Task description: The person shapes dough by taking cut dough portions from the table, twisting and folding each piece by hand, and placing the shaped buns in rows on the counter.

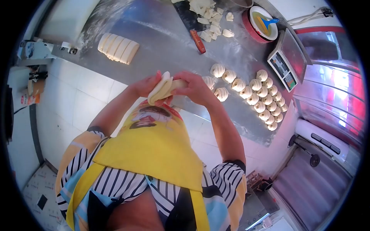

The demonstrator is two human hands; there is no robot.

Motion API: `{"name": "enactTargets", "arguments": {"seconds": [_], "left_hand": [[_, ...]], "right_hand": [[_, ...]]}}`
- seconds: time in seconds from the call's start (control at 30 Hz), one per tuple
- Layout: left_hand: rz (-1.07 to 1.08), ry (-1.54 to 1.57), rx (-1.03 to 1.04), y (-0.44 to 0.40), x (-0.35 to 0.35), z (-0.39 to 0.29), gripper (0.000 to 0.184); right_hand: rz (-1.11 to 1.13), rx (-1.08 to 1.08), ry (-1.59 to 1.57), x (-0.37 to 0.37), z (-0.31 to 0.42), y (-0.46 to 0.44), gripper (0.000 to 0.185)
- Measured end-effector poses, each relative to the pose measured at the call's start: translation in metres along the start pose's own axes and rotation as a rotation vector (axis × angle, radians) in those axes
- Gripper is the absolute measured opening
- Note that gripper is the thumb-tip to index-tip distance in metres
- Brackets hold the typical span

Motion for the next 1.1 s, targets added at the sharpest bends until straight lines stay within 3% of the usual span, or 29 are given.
{"name": "enactTargets", "arguments": {"seconds": [0.13,0.2,0.27,0.33,0.4,0.43,0.5,0.63,0.7,0.73,0.77,0.8,0.87,0.93,1.0,1.03,1.07,1.1], "left_hand": [[-0.093,-0.129,-0.141,0.012,-0.012,0.021,0.074],[-0.056,-0.075,-0.048,0.014,-0.008,0.02,0.07],[-0.034,-0.009,0.047,0.014,-0.005,0.018,0.067],[-0.027,0.063,0.145,0.013,-0.003,0.015,0.065],[-0.185,0.054,0.078,0.018,-0.012,0.013,0.064],[-0.263,0.048,0.043,0.022,-0.017,0.012,0.064],[-0.265,-0.077,-0.068,0.024,-0.024,0.017,0.06],[-0.207,-0.355,-0.223,0.03,-0.019,0.016,0.056],[-0.037,-0.891,-0.342,0.035,-0.006,0.014,0.049],[0.054,-1.158,-0.395,0.036,-0.001,0.017,0.046],[0.004,-0.83,-0.289,0.032,0.005,0.016,0.043],[-0.044,-0.502,-0.185,0.025,0.014,0.017,0.04],[-0.096,0.197,0.076,0.012,0.006,0.021,0.04],[-0.308,0.348,0.302,0.006,-0.015,0.004,0.038],[-0.486,0.406,0.484,0.007,-0.036,-0.004,0.037],[-0.558,0.384,0.549,0.008,-0.051,-0.003,0.036],[-0.633,0.365,0.612,0.011,-0.062,-0.004,0.035],[-0.669,0.287,0.597,0.012,-0.067,-0.006,0.035]], "right_hand": [[-0.036,-0.093,0.395,-0.01,0.001,-0.002,0.032],[-0.037,-0.109,0.439,-0.011,-0.003,-0.004,0.031],[-0.065,-0.359,0.375,0.006,0.019,0.002,0.028],[-0.027,-0.335,0.298,0.02,0.03,0.003,0.027],[0.067,-0.041,0.214,0.027,0.028,-0.002,0.027],[0.047,-0.032,0.23,0.028,0.023,-0.004,0.027],[0.007,-0.013,0.264,0.029,0.011,-0.007,0.028],[0.121,-0.252,0.78,0.041,0.021,-0.005,0.021],[0.164,-0.298,1.145,0.029,-0.007,-0.015,0.017],[-0.085,0.059,0.687,-0.037,-0.048,-0.037,0.018],[-0.317,0.396,0.205,-0.095,-0.098,-0.042,0.019],[-0.373,0.171,-0.177,-0.129,-0.096,-0.05,0.023],[-0.5,-0.049,-0.624,-0.154,-0.083,-0.046,0.034],[-0.671,-0.022,-0.753,-0.154,-0.055,-0.033,0.049],[-0.334,-0.067,-0.297,-0.107,-0.086,-0.051,0.06],[-0.234,-0.15,-0.643,-0.053,-0.075,-0.045,0.06],[-0.271,-0.003,-0.856,-0.006,-0.054,-0.03,0.055],[-0.286,-0.037,-0.847,0.016,-0.055,-0.035,0.054]]}}
Point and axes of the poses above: each hand's wrist, its own y-axis away from the middle knuckle, its own x-axis out of the palm, z = x × y, the point moved 9 cm from there along -y, towards the middle knuckle, and after that the axes turned 8 degrees about z, right-handed, at the moved point
